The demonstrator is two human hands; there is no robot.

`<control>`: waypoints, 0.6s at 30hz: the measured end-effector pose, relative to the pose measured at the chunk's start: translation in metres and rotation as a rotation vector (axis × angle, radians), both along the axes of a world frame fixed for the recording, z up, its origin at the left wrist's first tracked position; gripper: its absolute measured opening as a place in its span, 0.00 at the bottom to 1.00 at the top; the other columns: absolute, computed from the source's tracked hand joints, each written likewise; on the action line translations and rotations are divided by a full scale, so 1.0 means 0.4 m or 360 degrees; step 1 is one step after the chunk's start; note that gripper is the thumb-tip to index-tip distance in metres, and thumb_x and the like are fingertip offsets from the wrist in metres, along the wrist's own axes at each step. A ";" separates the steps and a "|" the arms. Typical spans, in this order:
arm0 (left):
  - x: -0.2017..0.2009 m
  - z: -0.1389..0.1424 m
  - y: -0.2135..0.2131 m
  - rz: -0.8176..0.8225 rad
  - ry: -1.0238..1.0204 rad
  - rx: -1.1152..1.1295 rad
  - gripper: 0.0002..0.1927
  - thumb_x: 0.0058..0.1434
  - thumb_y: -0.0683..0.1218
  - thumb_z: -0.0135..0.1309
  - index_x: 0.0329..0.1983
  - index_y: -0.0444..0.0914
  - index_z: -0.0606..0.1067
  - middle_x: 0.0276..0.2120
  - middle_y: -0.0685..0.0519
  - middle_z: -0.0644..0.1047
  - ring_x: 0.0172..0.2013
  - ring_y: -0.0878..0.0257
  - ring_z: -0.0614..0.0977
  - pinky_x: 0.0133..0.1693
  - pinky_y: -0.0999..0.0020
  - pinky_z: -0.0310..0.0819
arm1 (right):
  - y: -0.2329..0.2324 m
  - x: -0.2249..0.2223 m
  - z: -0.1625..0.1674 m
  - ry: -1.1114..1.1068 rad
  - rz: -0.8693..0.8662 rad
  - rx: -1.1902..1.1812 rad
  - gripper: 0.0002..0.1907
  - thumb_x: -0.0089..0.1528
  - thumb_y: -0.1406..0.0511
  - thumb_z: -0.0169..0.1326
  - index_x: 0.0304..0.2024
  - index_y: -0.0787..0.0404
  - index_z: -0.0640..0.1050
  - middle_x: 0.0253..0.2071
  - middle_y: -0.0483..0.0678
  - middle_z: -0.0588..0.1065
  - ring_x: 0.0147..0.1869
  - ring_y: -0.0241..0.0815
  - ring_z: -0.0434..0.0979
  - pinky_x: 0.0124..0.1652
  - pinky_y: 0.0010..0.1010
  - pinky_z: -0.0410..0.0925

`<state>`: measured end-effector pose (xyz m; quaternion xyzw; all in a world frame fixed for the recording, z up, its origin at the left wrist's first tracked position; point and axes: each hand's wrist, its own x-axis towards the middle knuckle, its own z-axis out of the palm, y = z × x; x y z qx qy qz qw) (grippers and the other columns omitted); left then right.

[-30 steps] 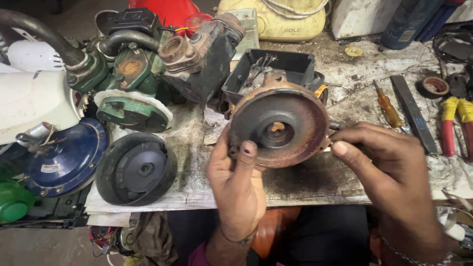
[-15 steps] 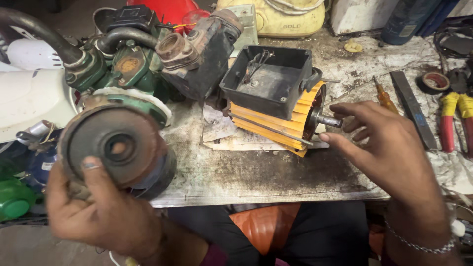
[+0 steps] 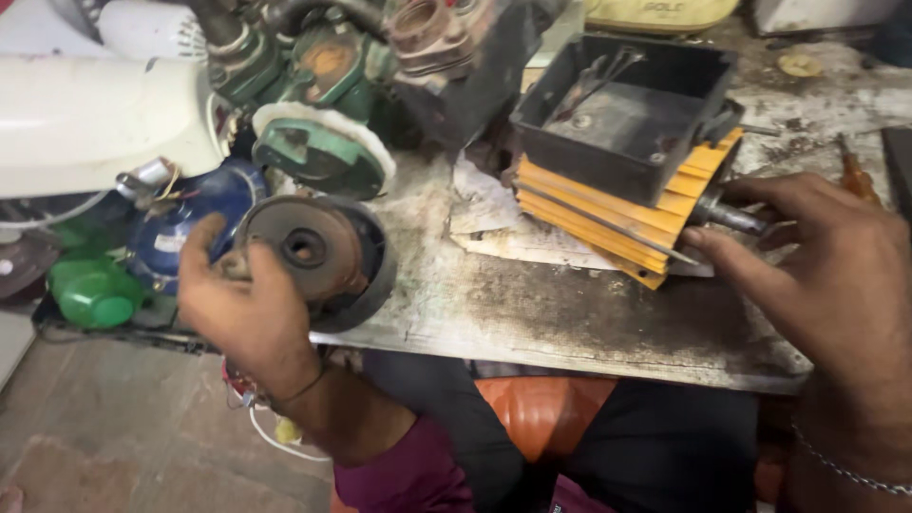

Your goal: The person works on a yellow electric motor at a cluttered workbench. They hold the motor steady while filing or scraping its housing with a flat file, remove the fan cover and set it aside, then handle the rotor and shaft and work on the exposed copper windings with their hands.

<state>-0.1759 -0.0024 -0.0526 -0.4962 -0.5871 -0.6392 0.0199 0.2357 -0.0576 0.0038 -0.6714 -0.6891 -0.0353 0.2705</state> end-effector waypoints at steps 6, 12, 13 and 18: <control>0.039 0.034 -0.014 0.0102 0.0078 -0.0119 0.13 0.62 0.35 0.52 0.51 0.32 0.75 0.34 0.46 0.80 0.33 0.60 0.82 0.40 0.63 0.77 | 0.009 0.015 -0.018 0.0182 0.0048 0.0021 0.27 0.57 0.65 0.69 0.55 0.74 0.79 0.47 0.62 0.78 0.43 0.50 0.83 0.38 0.36 0.76; 0.061 0.057 -0.016 -0.0018 0.0101 -0.0152 0.09 0.64 0.35 0.52 0.47 0.33 0.75 0.33 0.46 0.81 0.33 0.55 0.84 0.40 0.61 0.78 | 0.012 0.021 -0.034 0.0427 0.0139 0.0021 0.24 0.62 0.64 0.66 0.56 0.71 0.79 0.49 0.60 0.78 0.44 0.46 0.83 0.42 0.33 0.77; 0.062 0.057 -0.016 0.0039 0.0166 -0.0234 0.09 0.61 0.35 0.52 0.45 0.32 0.75 0.31 0.44 0.80 0.32 0.53 0.83 0.40 0.58 0.77 | 0.011 0.017 -0.030 0.0346 0.0114 0.0027 0.24 0.60 0.65 0.68 0.55 0.72 0.79 0.48 0.61 0.78 0.43 0.47 0.83 0.41 0.34 0.76; 0.047 0.065 -0.028 0.0206 0.0756 -0.0083 0.08 0.60 0.36 0.60 0.43 0.33 0.79 0.40 0.41 0.80 0.45 0.43 0.82 0.56 0.49 0.73 | 0.004 -0.003 0.002 -0.0012 0.0078 0.0139 0.26 0.54 0.68 0.71 0.52 0.75 0.80 0.45 0.63 0.79 0.43 0.52 0.82 0.40 0.37 0.76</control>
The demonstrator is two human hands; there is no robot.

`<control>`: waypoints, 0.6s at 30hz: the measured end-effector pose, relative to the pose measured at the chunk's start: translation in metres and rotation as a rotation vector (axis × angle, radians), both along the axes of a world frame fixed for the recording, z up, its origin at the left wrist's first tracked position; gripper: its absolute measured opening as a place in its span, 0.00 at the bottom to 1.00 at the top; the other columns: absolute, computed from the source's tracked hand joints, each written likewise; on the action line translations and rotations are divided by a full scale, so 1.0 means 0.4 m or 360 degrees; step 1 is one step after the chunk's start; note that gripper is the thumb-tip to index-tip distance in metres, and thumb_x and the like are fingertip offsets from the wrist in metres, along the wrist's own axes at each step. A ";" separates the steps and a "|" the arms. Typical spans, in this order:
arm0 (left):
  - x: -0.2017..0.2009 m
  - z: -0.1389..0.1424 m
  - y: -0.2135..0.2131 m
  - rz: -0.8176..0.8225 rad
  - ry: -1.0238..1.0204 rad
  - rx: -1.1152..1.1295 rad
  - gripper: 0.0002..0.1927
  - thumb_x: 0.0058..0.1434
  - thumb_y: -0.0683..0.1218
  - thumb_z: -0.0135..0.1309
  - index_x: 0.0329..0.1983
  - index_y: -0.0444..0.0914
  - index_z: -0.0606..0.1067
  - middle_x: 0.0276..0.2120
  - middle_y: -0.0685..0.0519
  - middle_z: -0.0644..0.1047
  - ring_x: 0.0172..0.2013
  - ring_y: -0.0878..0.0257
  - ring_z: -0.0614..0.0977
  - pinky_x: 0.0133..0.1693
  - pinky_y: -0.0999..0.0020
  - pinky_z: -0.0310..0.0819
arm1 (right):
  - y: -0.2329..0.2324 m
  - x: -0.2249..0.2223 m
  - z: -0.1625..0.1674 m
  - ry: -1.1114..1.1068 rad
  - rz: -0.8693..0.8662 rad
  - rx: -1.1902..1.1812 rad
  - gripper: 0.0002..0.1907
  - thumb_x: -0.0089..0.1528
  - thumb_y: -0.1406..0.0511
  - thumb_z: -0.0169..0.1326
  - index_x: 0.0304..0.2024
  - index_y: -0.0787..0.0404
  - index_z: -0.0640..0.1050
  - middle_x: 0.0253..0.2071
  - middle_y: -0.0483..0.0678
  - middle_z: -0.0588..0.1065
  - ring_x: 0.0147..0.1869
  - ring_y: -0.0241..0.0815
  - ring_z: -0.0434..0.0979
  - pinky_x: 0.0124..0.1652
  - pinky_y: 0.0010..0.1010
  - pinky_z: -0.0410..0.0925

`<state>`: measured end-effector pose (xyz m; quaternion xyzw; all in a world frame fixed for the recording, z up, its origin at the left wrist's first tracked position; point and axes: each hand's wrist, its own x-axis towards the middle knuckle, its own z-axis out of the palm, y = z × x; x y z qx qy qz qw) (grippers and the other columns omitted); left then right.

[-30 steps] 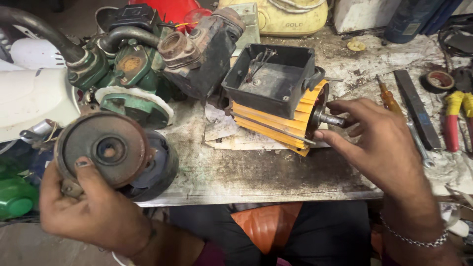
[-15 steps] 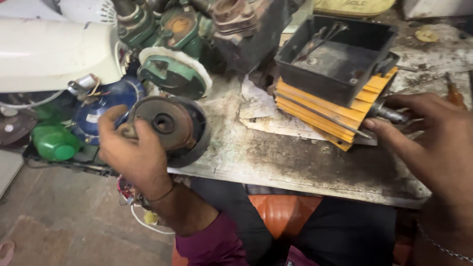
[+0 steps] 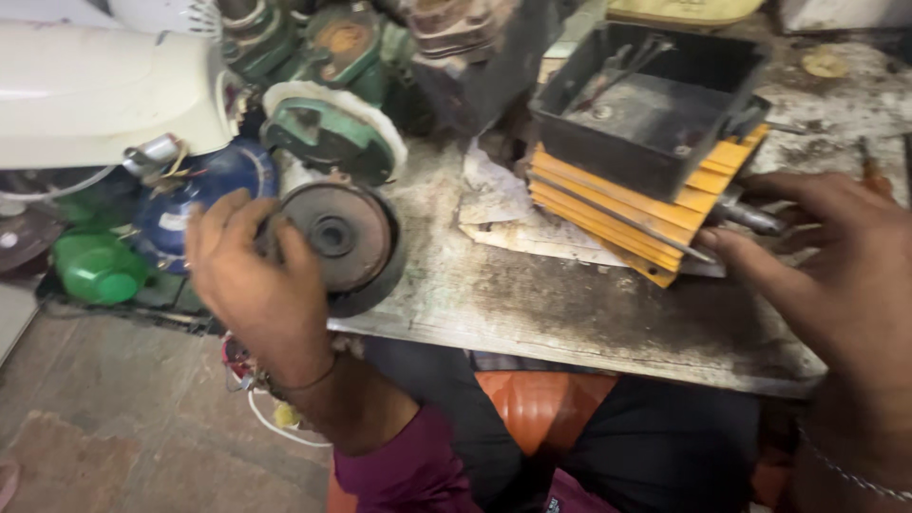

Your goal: The person works on a yellow electric motor at a cluttered workbench. They hold the motor steady while filing or scraping its housing with a flat file, remove the fan cover and set it aside, then handle the rotor and shaft and work on the exposed copper windings with their hands.

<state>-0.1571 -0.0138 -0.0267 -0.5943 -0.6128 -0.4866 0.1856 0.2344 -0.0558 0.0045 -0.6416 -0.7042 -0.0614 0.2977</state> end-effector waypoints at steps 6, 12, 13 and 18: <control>0.067 0.014 0.008 -0.0215 -0.0171 0.0143 0.04 0.67 0.35 0.60 0.44 0.32 0.79 0.42 0.43 0.82 0.52 0.45 0.83 0.67 0.53 0.72 | 0.005 -0.003 0.001 0.0213 0.0134 0.0017 0.24 0.55 0.64 0.67 0.51 0.70 0.80 0.45 0.58 0.80 0.44 0.47 0.83 0.41 0.34 0.77; 0.293 0.036 -0.031 -0.1154 -0.0209 0.0055 0.23 0.64 0.40 0.66 0.60 0.35 0.73 0.59 0.45 0.76 0.67 0.48 0.75 0.69 0.56 0.68 | 0.008 0.017 -0.017 0.0229 -0.0109 -0.0337 0.28 0.55 0.56 0.69 0.52 0.66 0.80 0.45 0.58 0.81 0.40 0.47 0.84 0.38 0.40 0.77; 0.332 0.037 -0.038 -0.1318 -0.0169 -0.0011 0.30 0.62 0.43 0.68 0.66 0.36 0.70 0.65 0.44 0.72 0.70 0.46 0.70 0.71 0.54 0.66 | 0.007 0.021 -0.017 0.0216 -0.0035 -0.0272 0.29 0.55 0.55 0.68 0.53 0.67 0.79 0.46 0.58 0.81 0.41 0.47 0.84 0.38 0.40 0.78; 0.425 0.026 -0.037 -0.1483 0.0115 -0.0169 0.49 0.55 0.51 0.73 0.73 0.38 0.57 0.74 0.41 0.56 0.76 0.34 0.53 0.75 0.39 0.52 | 0.003 0.027 -0.009 0.0168 0.0053 -0.0304 0.33 0.52 0.54 0.67 0.54 0.65 0.77 0.46 0.57 0.81 0.43 0.47 0.84 0.42 0.43 0.77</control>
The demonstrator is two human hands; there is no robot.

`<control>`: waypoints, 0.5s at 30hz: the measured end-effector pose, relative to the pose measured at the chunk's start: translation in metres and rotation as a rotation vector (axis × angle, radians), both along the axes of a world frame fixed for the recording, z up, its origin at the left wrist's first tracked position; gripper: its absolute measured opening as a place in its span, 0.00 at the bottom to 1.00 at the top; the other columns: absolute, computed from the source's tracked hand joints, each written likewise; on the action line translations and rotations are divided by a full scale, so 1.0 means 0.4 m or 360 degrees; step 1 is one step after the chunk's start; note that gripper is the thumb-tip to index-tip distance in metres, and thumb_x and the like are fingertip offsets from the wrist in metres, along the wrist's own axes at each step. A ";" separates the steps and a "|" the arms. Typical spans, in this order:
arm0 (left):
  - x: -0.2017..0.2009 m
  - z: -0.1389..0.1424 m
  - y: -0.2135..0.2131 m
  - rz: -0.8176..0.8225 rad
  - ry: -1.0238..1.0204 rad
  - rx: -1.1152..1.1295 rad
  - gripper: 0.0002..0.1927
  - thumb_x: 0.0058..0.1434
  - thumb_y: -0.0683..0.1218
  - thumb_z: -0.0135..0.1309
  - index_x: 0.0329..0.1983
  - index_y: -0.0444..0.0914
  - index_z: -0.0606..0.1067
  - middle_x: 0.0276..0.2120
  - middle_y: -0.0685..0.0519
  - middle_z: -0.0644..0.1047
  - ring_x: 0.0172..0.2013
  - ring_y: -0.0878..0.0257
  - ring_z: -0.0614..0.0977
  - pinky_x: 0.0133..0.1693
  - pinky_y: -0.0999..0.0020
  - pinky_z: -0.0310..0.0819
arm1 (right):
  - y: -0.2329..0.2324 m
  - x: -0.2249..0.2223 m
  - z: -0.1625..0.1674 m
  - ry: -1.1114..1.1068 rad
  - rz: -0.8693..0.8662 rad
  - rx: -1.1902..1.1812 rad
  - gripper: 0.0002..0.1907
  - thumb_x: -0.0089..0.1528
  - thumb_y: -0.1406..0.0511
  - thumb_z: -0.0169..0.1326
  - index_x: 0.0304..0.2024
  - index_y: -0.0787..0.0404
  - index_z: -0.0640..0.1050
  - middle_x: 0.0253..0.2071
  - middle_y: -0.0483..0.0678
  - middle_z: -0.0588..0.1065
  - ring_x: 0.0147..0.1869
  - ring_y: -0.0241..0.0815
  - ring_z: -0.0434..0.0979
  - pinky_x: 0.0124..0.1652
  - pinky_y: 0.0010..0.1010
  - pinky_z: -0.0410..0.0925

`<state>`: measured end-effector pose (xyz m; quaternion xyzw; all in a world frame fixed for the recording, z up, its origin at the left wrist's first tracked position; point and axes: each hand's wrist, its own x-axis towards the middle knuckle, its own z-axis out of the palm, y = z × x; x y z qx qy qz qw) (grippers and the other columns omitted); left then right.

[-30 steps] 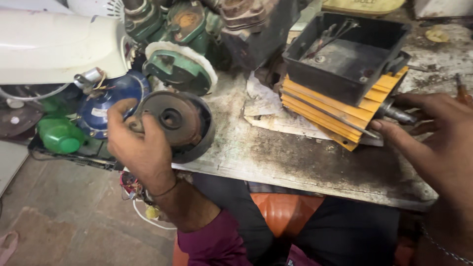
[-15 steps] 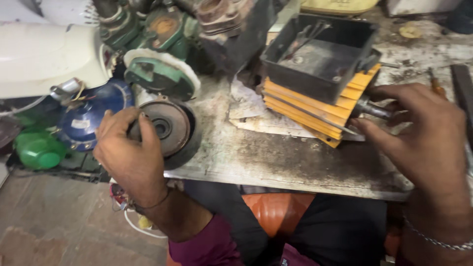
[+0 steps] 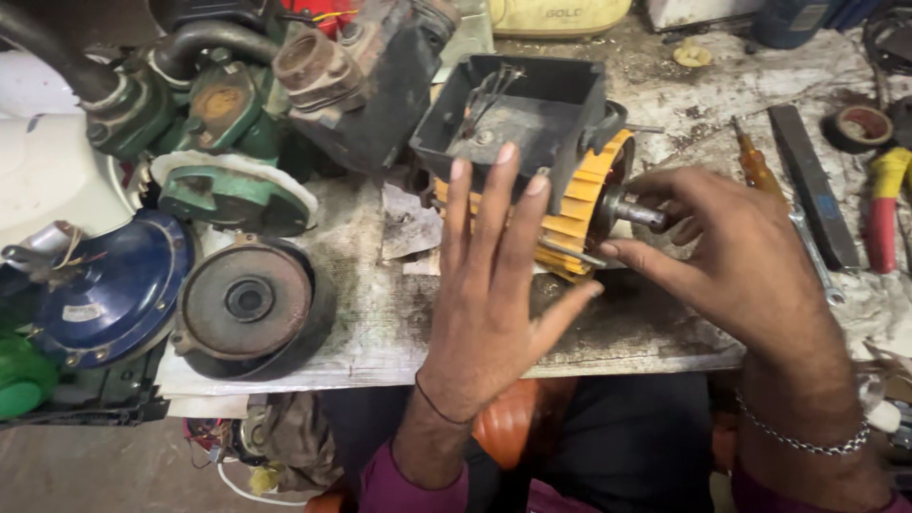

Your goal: The person works on a yellow electric motor at a cluttered workbench. They hold the motor steady while filing or scraping its housing with a flat file, remove the fan cover and set it aside, then handle the rotor and shaft and work on the exposed copper windings with their hands.

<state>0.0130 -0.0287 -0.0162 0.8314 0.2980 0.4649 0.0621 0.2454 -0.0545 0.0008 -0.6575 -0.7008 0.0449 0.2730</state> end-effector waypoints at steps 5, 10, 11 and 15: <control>-0.014 -0.020 0.007 0.0076 0.0045 0.0041 0.46 0.60 0.47 0.72 0.76 0.41 0.57 0.76 0.46 0.57 0.78 0.38 0.55 0.78 0.41 0.52 | 0.000 -0.007 0.004 -0.0076 -0.0011 -0.0058 0.37 0.50 0.53 0.67 0.57 0.64 0.75 0.46 0.57 0.80 0.42 0.47 0.83 0.41 0.43 0.77; -0.016 -0.020 0.006 0.0071 0.0002 0.0063 0.45 0.60 0.46 0.72 0.75 0.41 0.58 0.75 0.47 0.59 0.78 0.39 0.56 0.78 0.41 0.53 | -0.001 -0.016 0.010 -0.0041 0.0011 -0.0202 0.36 0.53 0.51 0.65 0.58 0.61 0.73 0.46 0.55 0.80 0.42 0.44 0.84 0.43 0.43 0.78; -0.017 -0.019 0.006 0.0071 -0.0001 0.0067 0.45 0.60 0.46 0.72 0.75 0.41 0.59 0.74 0.47 0.60 0.78 0.39 0.56 0.78 0.41 0.53 | -0.002 -0.018 0.013 -0.0109 -0.0042 -0.0280 0.35 0.53 0.50 0.67 0.56 0.59 0.74 0.45 0.54 0.80 0.43 0.44 0.85 0.44 0.43 0.78; -0.019 -0.017 0.005 0.0073 -0.0015 0.0064 0.44 0.60 0.45 0.72 0.74 0.41 0.59 0.74 0.46 0.60 0.77 0.38 0.57 0.77 0.42 0.54 | -0.007 -0.025 0.021 -0.0070 -0.0045 -0.0079 0.42 0.50 0.51 0.66 0.62 0.64 0.71 0.44 0.58 0.80 0.44 0.47 0.83 0.42 0.44 0.77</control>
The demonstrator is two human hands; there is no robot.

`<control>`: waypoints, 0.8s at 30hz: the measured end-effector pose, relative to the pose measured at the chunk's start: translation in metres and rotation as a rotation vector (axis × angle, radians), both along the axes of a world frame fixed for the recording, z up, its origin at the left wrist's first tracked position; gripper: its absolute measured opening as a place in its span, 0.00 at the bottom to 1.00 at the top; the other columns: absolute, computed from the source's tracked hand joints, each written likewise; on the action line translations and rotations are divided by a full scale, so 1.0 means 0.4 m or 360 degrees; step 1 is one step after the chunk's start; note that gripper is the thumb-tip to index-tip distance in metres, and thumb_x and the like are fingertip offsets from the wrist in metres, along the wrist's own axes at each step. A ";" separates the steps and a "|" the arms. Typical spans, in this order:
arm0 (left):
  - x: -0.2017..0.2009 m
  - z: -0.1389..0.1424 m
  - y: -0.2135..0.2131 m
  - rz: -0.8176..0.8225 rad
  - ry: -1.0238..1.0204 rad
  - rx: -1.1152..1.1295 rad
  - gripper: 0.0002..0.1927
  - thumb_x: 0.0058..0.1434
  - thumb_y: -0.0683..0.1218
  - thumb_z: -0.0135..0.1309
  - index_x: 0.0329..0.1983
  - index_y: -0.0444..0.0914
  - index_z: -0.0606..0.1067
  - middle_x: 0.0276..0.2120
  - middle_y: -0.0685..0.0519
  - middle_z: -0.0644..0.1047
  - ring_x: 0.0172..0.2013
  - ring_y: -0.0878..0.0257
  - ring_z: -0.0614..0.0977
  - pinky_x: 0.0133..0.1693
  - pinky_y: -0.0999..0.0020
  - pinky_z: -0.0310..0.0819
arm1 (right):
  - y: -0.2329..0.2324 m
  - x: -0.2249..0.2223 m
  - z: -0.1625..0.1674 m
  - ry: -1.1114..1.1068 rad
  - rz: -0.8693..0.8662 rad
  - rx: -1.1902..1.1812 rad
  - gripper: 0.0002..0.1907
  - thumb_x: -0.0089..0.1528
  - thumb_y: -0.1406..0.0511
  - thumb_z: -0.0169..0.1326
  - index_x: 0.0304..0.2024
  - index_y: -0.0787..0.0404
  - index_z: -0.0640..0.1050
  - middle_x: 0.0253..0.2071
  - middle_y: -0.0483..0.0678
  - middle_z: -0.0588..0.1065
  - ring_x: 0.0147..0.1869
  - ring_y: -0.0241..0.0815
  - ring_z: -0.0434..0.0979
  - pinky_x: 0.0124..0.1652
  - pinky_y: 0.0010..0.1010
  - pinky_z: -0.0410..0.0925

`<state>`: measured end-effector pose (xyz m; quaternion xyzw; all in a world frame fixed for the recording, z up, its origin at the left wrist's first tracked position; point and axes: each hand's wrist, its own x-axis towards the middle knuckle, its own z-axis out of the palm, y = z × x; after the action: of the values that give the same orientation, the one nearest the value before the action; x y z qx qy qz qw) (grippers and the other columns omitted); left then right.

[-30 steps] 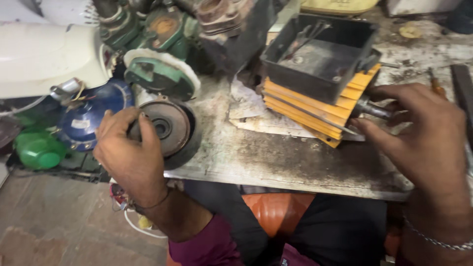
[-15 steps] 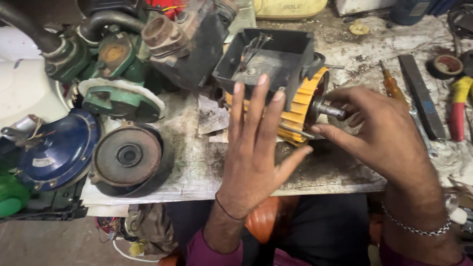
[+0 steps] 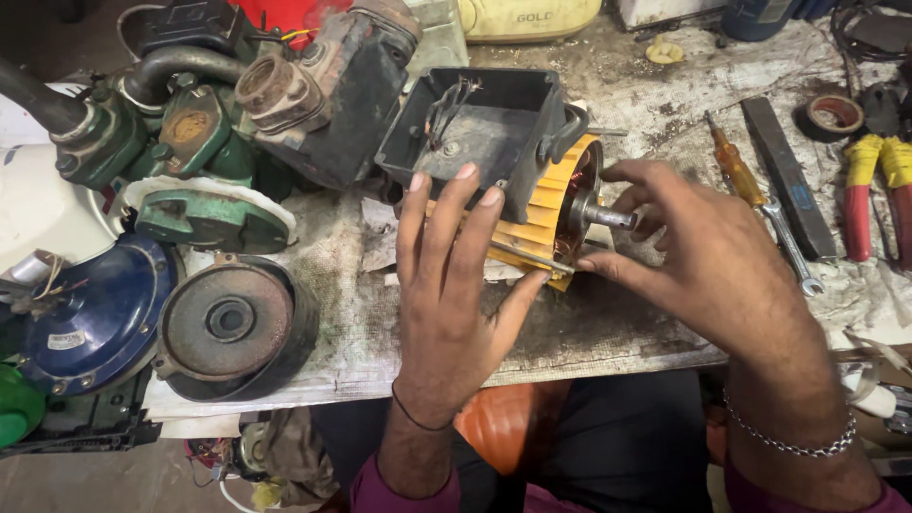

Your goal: The person works on a yellow electric motor at a cluttered workbench. They hold the motor steady while filing or scraping its housing with a flat file, remove the fan cover and set it aside, then handle the rotor and shaft and work on the exposed copper windings with their hands.

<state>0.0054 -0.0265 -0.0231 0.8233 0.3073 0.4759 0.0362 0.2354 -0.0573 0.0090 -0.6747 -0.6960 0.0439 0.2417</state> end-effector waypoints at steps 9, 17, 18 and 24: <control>0.002 -0.001 0.003 0.0013 -0.0004 0.0012 0.44 0.59 0.46 0.72 0.74 0.41 0.60 0.73 0.47 0.61 0.76 0.39 0.57 0.76 0.42 0.56 | 0.004 -0.011 -0.013 0.0135 -0.0059 0.0018 0.35 0.55 0.52 0.68 0.59 0.62 0.76 0.47 0.53 0.80 0.40 0.44 0.84 0.41 0.38 0.77; -0.002 0.000 0.001 0.0017 0.0000 0.0009 0.44 0.59 0.46 0.72 0.74 0.41 0.60 0.73 0.47 0.61 0.76 0.39 0.58 0.76 0.43 0.57 | 0.016 -0.027 -0.027 -0.0016 0.0294 0.0635 0.21 0.57 0.61 0.64 0.49 0.63 0.79 0.48 0.55 0.80 0.51 0.48 0.83 0.53 0.40 0.76; -0.002 0.000 0.001 0.0013 -0.0002 0.0002 0.44 0.59 0.46 0.72 0.74 0.41 0.60 0.73 0.47 0.61 0.76 0.39 0.58 0.76 0.43 0.57 | 0.016 -0.026 -0.026 0.0048 0.0292 0.0600 0.21 0.58 0.60 0.64 0.50 0.63 0.79 0.48 0.55 0.80 0.52 0.47 0.83 0.53 0.40 0.76; -0.002 0.001 0.001 0.0016 -0.0009 0.0022 0.44 0.58 0.46 0.72 0.73 0.41 0.60 0.73 0.47 0.62 0.76 0.39 0.58 0.76 0.43 0.57 | 0.006 -0.020 -0.009 0.0162 -0.0190 -0.0109 0.25 0.61 0.49 0.61 0.50 0.62 0.81 0.44 0.54 0.81 0.44 0.48 0.83 0.44 0.44 0.76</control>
<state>0.0048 -0.0260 -0.0225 0.8206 0.3079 0.4806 0.0290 0.2272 -0.0549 0.0056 -0.7198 -0.6394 0.0874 0.2558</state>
